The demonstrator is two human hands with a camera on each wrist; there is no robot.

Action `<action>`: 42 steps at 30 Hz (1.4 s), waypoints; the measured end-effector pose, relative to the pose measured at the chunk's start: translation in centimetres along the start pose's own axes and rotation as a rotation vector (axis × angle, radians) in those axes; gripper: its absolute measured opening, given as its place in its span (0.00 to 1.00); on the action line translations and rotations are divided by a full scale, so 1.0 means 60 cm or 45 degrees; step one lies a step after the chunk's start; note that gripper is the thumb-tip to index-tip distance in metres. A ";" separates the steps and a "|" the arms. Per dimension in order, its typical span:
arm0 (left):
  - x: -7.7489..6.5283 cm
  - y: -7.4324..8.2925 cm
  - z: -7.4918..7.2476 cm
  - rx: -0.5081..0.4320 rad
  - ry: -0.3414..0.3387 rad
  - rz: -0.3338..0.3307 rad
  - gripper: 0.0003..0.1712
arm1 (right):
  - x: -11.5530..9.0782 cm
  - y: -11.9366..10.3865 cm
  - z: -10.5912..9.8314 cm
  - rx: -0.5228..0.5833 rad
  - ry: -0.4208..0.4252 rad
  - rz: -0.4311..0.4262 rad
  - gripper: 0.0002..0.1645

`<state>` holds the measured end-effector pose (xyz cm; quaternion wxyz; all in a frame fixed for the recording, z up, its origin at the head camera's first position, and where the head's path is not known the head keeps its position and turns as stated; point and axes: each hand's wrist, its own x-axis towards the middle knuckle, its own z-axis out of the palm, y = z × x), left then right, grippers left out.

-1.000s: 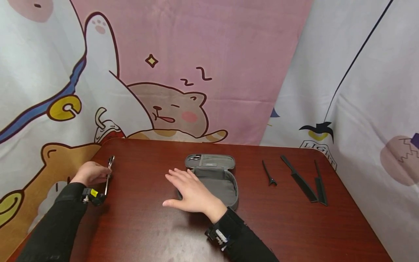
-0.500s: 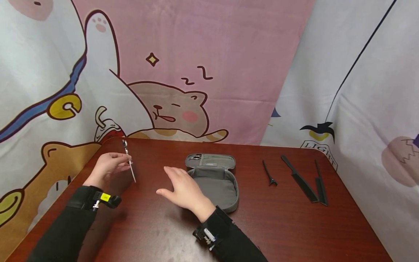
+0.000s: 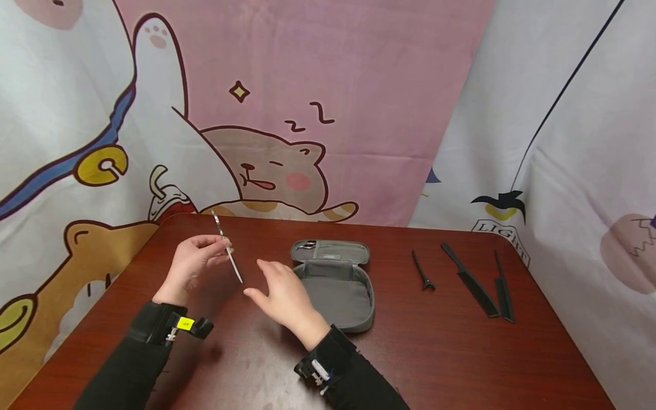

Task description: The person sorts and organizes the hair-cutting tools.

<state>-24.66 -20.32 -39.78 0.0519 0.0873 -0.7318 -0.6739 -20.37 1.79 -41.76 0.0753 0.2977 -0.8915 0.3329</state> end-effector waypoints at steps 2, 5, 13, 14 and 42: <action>-0.007 0.002 0.011 -0.022 0.001 0.022 0.21 | 0.002 -0.002 0.003 0.000 0.021 0.004 0.35; -0.016 0.006 0.026 -0.052 -0.008 0.052 0.20 | 0.004 -0.004 0.007 -0.009 0.055 0.005 0.34; -0.035 0.015 0.057 -0.157 -0.038 0.099 0.17 | 0.009 -0.008 0.015 0.031 0.095 0.028 0.30; -0.036 0.015 0.060 -0.170 -0.039 0.108 0.16 | 0.009 -0.009 0.015 0.036 0.102 0.030 0.29; -0.052 0.013 0.099 -0.222 -0.025 0.165 0.13 | 0.009 -0.002 0.013 -0.017 0.218 0.075 0.05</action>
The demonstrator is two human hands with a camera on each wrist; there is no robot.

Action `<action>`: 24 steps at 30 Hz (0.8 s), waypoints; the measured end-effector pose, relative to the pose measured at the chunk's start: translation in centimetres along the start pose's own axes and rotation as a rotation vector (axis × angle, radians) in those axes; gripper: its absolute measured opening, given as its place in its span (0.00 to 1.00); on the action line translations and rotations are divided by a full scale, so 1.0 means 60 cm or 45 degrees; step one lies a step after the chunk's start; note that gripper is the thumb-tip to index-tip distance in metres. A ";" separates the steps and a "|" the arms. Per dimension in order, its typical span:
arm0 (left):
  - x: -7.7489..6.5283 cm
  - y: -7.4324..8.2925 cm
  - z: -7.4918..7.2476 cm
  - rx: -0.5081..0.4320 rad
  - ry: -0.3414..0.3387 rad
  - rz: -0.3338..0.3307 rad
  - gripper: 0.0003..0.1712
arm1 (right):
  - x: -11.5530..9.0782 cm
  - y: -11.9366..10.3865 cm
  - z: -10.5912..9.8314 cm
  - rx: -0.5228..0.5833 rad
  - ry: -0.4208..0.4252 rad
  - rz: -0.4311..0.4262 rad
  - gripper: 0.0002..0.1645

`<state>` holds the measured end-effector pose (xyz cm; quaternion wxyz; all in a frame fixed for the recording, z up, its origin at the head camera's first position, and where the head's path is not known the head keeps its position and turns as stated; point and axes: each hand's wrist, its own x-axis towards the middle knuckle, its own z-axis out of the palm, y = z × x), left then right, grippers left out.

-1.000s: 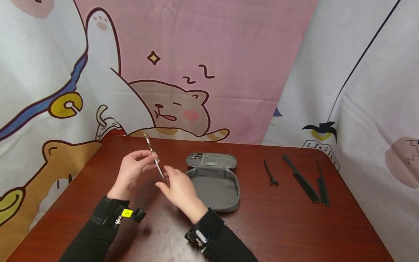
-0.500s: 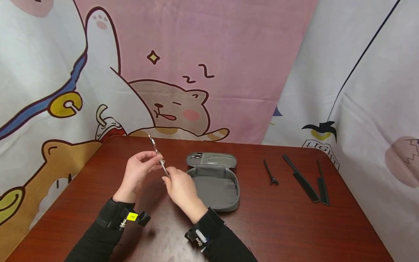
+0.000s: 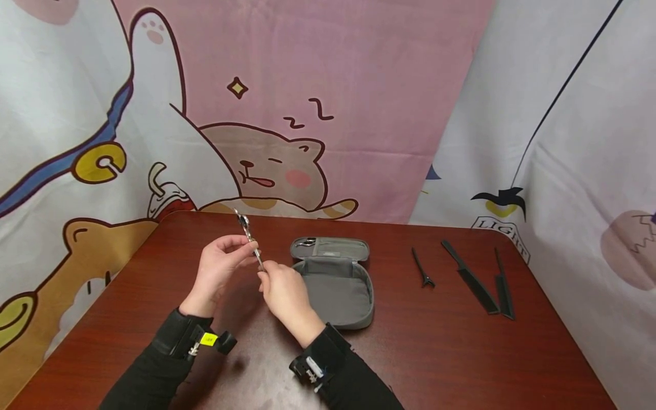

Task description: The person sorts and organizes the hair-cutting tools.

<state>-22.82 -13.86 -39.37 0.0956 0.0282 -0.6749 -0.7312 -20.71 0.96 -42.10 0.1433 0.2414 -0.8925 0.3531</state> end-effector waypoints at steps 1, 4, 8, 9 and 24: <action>0.000 0.000 0.000 0.002 -0.001 0.001 0.13 | 0.000 0.001 0.000 0.000 0.004 -0.001 0.05; -0.001 0.002 0.002 0.007 -0.011 0.003 0.13 | -0.001 0.002 -0.001 0.006 0.014 -0.003 0.05; -0.003 0.006 0.004 0.020 -0.030 0.002 0.13 | -0.002 0.002 -0.004 0.049 0.026 0.012 0.06; -0.003 0.007 0.005 0.022 -0.035 0.001 0.12 | -0.002 0.002 -0.005 0.067 0.029 0.016 0.06; 0.006 0.016 -0.026 0.216 -0.341 0.068 0.23 | -0.005 0.015 -0.030 0.403 0.050 0.070 0.07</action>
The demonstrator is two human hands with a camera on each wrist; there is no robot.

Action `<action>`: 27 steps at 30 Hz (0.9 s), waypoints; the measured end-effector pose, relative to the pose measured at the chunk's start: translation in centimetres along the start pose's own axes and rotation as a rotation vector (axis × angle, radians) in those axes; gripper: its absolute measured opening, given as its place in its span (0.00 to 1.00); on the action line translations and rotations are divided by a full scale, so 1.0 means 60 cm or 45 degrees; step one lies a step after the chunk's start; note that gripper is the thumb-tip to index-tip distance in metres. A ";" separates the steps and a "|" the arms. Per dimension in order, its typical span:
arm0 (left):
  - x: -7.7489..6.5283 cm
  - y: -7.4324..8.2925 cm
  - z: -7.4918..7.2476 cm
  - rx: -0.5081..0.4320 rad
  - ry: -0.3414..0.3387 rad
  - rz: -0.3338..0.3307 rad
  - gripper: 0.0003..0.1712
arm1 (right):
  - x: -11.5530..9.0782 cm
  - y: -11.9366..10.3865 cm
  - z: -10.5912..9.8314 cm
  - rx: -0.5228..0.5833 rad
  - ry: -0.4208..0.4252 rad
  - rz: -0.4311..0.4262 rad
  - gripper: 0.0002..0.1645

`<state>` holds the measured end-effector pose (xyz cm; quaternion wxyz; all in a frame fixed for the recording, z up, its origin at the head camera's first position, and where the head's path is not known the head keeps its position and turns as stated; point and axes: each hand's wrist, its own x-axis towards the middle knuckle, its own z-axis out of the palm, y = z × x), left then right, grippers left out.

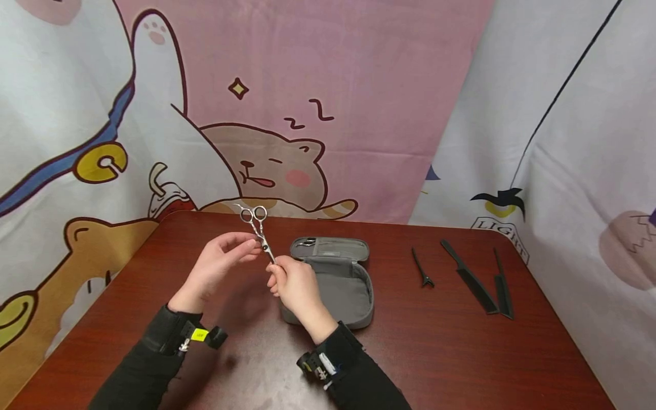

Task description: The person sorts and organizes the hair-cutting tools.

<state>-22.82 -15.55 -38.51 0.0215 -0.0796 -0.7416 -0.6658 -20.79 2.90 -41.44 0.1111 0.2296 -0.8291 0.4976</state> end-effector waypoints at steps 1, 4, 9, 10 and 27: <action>0.002 -0.001 -0.006 0.015 -0.021 0.005 0.24 | 0.000 0.000 -0.003 0.002 -0.004 0.004 0.07; 0.008 0.001 -0.023 0.054 -0.070 0.010 0.28 | -0.003 0.004 -0.011 0.008 -0.026 0.021 0.07; 0.022 0.018 -0.047 0.165 -0.144 0.025 0.32 | -0.012 0.010 -0.025 0.004 -0.070 0.038 0.08; 0.025 0.023 -0.051 0.198 -0.160 0.029 0.33 | -0.014 0.012 -0.027 0.003 -0.079 0.038 0.08; 0.043 0.069 -0.068 0.593 -0.399 0.135 0.27 | -0.034 0.026 -0.048 -0.120 -0.148 0.004 0.07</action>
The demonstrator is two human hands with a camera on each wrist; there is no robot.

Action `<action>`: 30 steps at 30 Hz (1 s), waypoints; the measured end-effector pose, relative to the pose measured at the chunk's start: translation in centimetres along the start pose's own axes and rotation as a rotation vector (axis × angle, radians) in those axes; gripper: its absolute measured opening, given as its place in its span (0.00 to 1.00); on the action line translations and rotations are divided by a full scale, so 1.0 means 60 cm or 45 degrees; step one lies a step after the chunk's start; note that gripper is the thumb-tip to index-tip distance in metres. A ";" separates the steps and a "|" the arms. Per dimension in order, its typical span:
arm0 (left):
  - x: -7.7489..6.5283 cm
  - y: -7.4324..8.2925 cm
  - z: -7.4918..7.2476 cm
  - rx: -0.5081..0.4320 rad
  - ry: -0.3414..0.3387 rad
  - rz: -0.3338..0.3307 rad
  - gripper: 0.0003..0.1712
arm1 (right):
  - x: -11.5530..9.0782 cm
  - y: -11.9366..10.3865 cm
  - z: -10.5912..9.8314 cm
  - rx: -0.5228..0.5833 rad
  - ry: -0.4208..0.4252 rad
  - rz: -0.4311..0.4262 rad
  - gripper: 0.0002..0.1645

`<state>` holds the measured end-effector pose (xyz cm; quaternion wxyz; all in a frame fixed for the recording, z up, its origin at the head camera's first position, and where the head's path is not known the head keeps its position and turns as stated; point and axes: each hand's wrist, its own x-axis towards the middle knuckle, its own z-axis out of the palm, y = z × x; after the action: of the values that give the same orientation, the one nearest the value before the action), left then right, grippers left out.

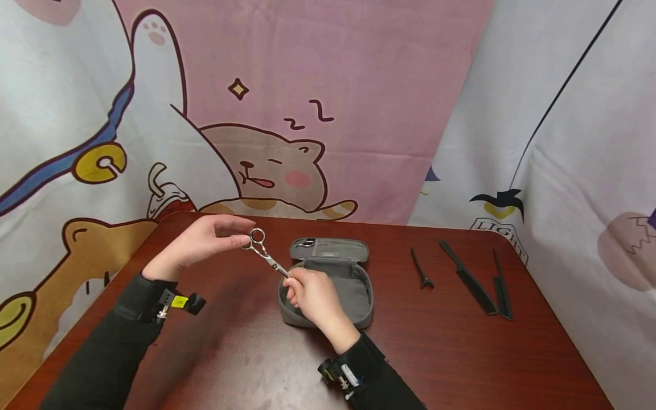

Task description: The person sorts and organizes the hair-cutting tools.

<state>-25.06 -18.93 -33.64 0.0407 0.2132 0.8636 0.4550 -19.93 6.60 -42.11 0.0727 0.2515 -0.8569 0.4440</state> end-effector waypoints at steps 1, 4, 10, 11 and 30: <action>0.001 0.002 -0.001 0.005 -0.010 -0.003 0.26 | -0.001 0.000 -0.001 -0.001 -0.004 0.003 0.07; 0.005 0.008 -0.002 0.004 -0.043 0.000 0.22 | -0.002 0.000 -0.002 -0.018 -0.014 0.000 0.07; 0.010 0.014 0.001 -0.002 -0.078 -0.001 0.14 | -0.003 0.001 -0.004 -0.048 -0.024 -0.011 0.08; 0.010 0.014 0.001 -0.005 -0.079 -0.006 0.14 | -0.004 0.002 -0.004 -0.048 -0.028 -0.007 0.08; 0.012 0.013 0.015 -0.052 -0.040 -0.074 0.07 | -0.003 0.008 -0.013 -0.107 -0.015 0.011 0.06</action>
<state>-25.23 -17.55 -33.45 0.0718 0.1942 0.8593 0.4678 -20.07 7.51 -42.04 0.0763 0.2472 -0.8763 0.4064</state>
